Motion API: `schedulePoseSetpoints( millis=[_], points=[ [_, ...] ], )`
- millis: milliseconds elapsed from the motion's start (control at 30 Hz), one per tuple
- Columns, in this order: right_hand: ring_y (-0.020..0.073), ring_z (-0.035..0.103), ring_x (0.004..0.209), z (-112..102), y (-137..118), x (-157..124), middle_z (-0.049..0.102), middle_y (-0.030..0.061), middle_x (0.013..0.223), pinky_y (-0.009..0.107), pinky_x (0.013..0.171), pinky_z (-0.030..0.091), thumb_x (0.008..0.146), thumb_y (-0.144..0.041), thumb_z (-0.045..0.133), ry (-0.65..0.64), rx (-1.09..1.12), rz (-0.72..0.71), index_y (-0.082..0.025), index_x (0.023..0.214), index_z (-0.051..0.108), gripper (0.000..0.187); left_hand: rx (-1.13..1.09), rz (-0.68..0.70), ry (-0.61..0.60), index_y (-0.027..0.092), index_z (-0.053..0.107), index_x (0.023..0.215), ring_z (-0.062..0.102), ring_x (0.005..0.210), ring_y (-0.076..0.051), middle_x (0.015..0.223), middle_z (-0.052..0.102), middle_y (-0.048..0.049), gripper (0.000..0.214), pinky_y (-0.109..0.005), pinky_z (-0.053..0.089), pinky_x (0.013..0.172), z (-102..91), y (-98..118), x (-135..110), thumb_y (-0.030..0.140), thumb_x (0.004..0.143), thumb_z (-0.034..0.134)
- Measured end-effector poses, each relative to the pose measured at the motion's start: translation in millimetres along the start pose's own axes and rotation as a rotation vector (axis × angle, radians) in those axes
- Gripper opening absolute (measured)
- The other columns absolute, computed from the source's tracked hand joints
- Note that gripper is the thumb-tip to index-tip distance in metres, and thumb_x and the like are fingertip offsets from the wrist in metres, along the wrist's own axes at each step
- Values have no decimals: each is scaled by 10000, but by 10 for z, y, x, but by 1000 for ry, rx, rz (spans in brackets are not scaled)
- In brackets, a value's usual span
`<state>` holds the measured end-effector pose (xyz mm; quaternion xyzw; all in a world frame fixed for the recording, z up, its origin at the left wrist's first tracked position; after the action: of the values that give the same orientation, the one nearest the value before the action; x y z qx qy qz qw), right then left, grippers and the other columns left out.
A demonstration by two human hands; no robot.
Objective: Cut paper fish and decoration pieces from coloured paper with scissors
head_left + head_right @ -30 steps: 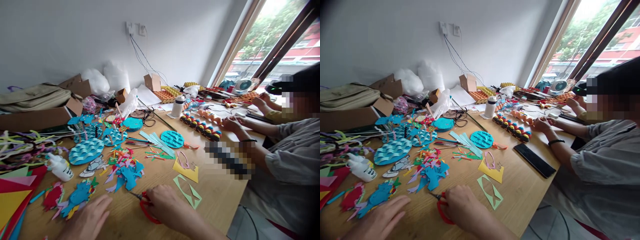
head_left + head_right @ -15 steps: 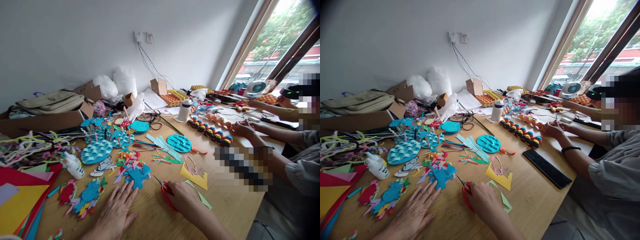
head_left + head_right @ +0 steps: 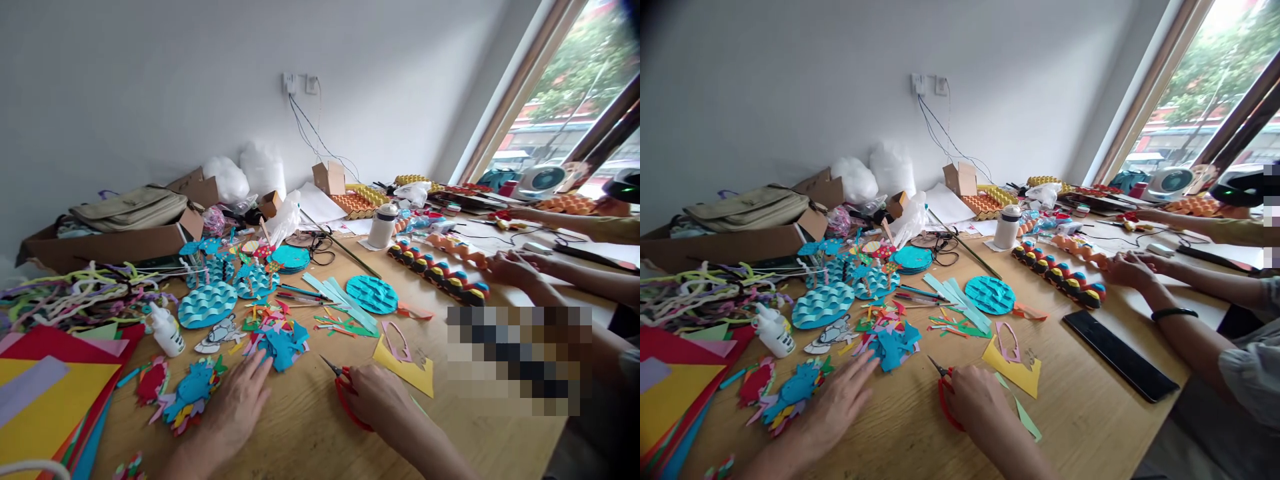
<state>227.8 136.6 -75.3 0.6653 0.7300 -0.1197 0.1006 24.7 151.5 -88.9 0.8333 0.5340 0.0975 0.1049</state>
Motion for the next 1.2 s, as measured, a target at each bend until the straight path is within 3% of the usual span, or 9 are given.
schedulePoseSetpoints(
  millis=[133, 233, 400, 533, 700, 867, 967, 1067, 1200],
  points=[
    [297, 657, 681, -3, -42, -18, 683, 186, 757, 303, 525, 438, 786, -174, 401, -54, -55, -12, -119, 774, 695, 300, -241, -156, 118, 113, 514, 1178, 511, 1124, -186, 1229, 558, -137, 419, -327, 416, 941, -241, -275, 68, 173, 814, 317],
    [303, 659, 695, -33, -140, -18, 687, 178, 769, 313, 533, 456, 747, -119, 430, -64, -127, -65, -118, 792, 700, 274, -269, -154, 100, 151, 539, 1155, 529, 1105, -184, 1217, 575, -112, 404, -326, 442, 912, -265, -239, 103, 175, 793, 361],
    [273, 662, 665, 37, -333, 17, 686, 164, 708, 291, 535, 473, 672, -72, 507, -45, -145, -135, -126, 744, 701, 214, -29, -42, -55, 165, 528, 1190, 378, 1224, -287, 1315, 465, -127, 484, -463, 334, 990, -9, 119, 60, 173, 707, 489],
    [282, 659, 652, 68, -479, -5, 678, 185, 702, 295, 523, 468, 680, -52, 502, -41, -238, -246, -100, 735, 699, 210, 46, 7, -128, 165, 476, 1241, 376, 1224, -293, 1348, 414, -122, 509, -461, 337, 992, 200, 235, -28, 198, 733, 479],
    [237, 650, 709, -396, -597, 65, 681, 114, 776, 253, 552, 424, 748, -147, 496, 98, -113, -339, -156, 807, 664, 178, 54, 52, -77, 231, 482, 1229, 376, 1226, -291, 1359, 410, -103, 516, -475, 355, 977, 203, 231, -130, 144, 720, 480],
    [169, 610, 801, -776, -1159, 317, 653, 44, 862, 212, 579, 392, 797, -164, 453, 215, -26, -663, -199, 880, 619, 188, 33, 144, -64, 224, 560, 1111, 484, 1148, -261, 1228, 567, -92, 396, -427, 407, 953, 110, 430, -179, 140, 741, 450],
    [178, 584, 862, -705, -1570, 524, 617, 51, 957, 222, 615, 413, 786, -137, 451, 196, -161, -865, -201, 961, 590, 233, 14, 227, -116, 218, 587, 1051, 541, 1083, -249, 1146, 624, -85, 396, -401, 425, 945, 125, 610, -194, 96, 694, 466],
    [209, 581, 862, -606, -1776, 793, 600, 83, 969, 251, 619, 428, 745, -75, 461, 158, -224, -888, -192, 953, 600, 276, 31, 197, -194, 184, 590, 1067, 526, 1103, -257, 1180, 601, -113, 403, -398, 413, 957, 171, 647, -194, 91, 702, 447],
    [229, 584, 855, -483, -1872, 988, 604, 104, 972, 280, 619, 446, 758, -105, 467, 91, -282, -933, -192, 1008, 590, 292, 61, 165, -250, 142, 521, 1187, 399, 1205, -282, 1321, 442, -155, 470, -392, 378, 979, 205, 610, -179, 110, 727, 434]
  ],
)
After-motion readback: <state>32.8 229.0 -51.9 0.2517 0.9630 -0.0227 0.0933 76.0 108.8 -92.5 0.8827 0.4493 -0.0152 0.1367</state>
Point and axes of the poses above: each hand's wrist, its own x-axis towards the middle knuckle, its own z-axis out of the palm, y = z × x, the point moved 8 cm from there along x, towards the middle knuckle
